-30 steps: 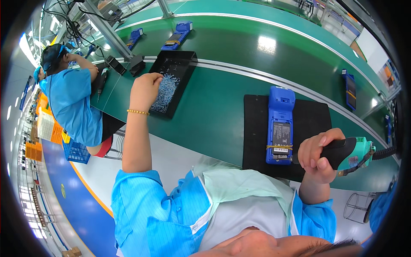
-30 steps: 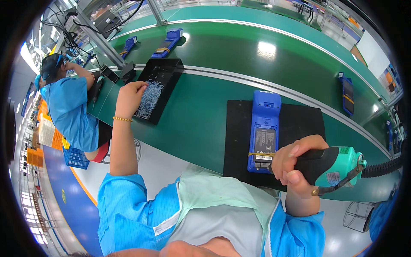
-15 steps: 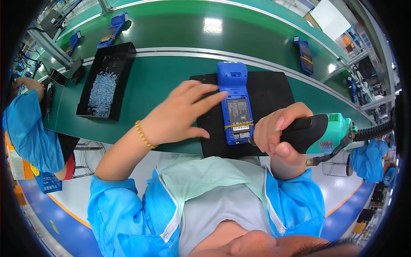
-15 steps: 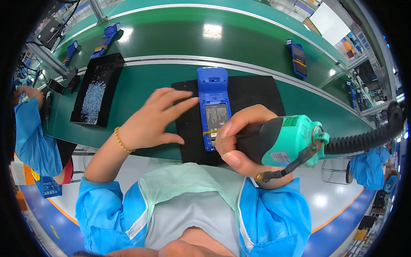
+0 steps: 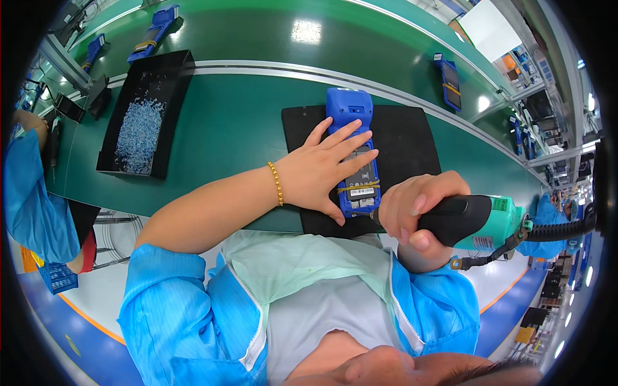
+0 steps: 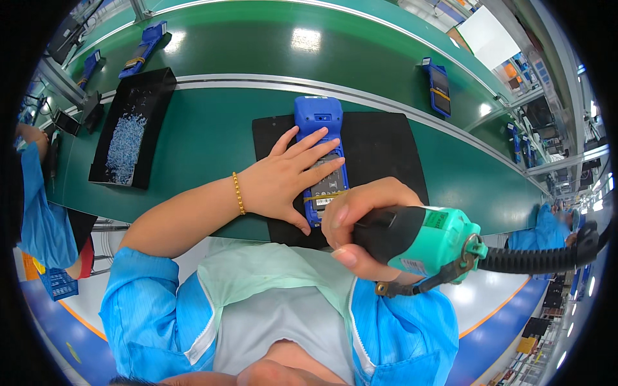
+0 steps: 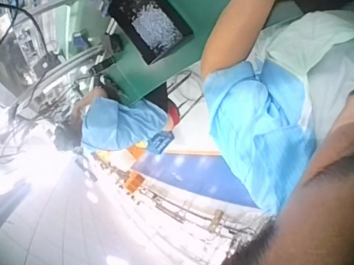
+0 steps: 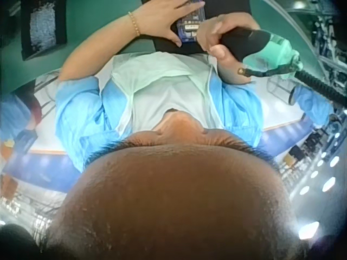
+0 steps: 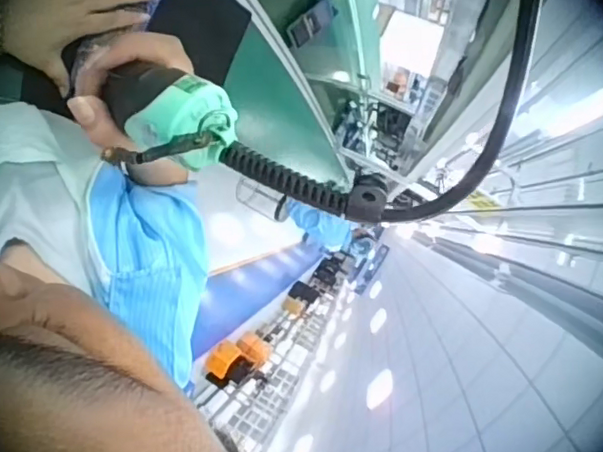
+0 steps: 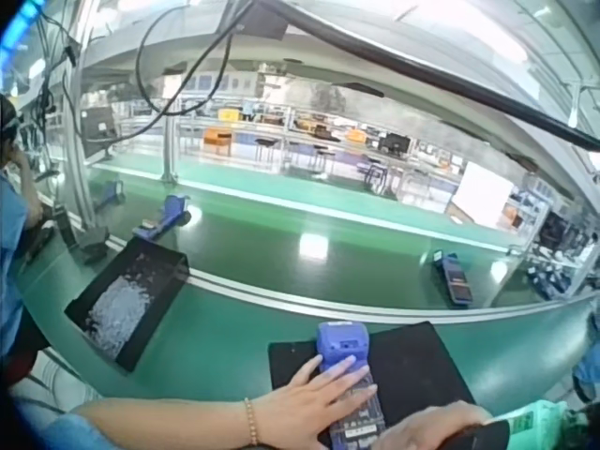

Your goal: Using an electric screwdriver to fasten screws onto electronic handheld devices on an assembly line.

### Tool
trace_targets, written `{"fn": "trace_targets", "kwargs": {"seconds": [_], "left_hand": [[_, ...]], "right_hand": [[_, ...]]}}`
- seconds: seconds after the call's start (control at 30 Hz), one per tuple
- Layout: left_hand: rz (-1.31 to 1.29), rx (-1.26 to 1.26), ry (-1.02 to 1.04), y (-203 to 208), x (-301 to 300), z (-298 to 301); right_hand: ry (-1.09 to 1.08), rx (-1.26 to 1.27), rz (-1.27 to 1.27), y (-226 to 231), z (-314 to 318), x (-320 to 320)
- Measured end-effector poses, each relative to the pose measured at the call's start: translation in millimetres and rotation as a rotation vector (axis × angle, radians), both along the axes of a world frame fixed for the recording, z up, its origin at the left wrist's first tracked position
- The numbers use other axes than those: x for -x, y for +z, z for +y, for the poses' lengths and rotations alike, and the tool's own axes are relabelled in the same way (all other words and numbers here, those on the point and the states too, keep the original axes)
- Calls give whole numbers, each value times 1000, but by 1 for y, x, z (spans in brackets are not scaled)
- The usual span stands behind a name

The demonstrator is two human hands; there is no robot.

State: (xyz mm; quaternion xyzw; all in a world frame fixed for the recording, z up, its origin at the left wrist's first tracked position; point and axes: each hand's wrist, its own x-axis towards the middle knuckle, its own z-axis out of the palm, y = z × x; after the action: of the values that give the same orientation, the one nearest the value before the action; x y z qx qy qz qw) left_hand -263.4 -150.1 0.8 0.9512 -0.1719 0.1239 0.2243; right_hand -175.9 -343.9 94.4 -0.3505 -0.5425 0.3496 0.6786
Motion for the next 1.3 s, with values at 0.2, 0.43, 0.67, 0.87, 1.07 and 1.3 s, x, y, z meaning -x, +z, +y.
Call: {"fn": "trace_targets", "kwargs": {"seconds": [0.2, 0.43, 0.67, 0.87, 1.07, 1.3], "left_hand": [[-5, 1, 18, -4, 1, 2], [-14, 8, 23, -4, 0, 2], [-16, 6, 19, -4, 1, 1], [-10, 8, 13, -4, 1, 1], [-6, 5, 12, -3, 1, 2], [-56, 38, -57, 2, 3, 3]], "right_hand": [[-45, 13, -41, 1, 5, 8], [-74, -7, -55, 0, 6, 8], [-115, -5, -70, 4, 5, 14], [-141, 30, -24, 6, 2, 16], [-93, -6, -97, 3, 0, 9], [-119, -83, -39, 10, -4, 8]]}}
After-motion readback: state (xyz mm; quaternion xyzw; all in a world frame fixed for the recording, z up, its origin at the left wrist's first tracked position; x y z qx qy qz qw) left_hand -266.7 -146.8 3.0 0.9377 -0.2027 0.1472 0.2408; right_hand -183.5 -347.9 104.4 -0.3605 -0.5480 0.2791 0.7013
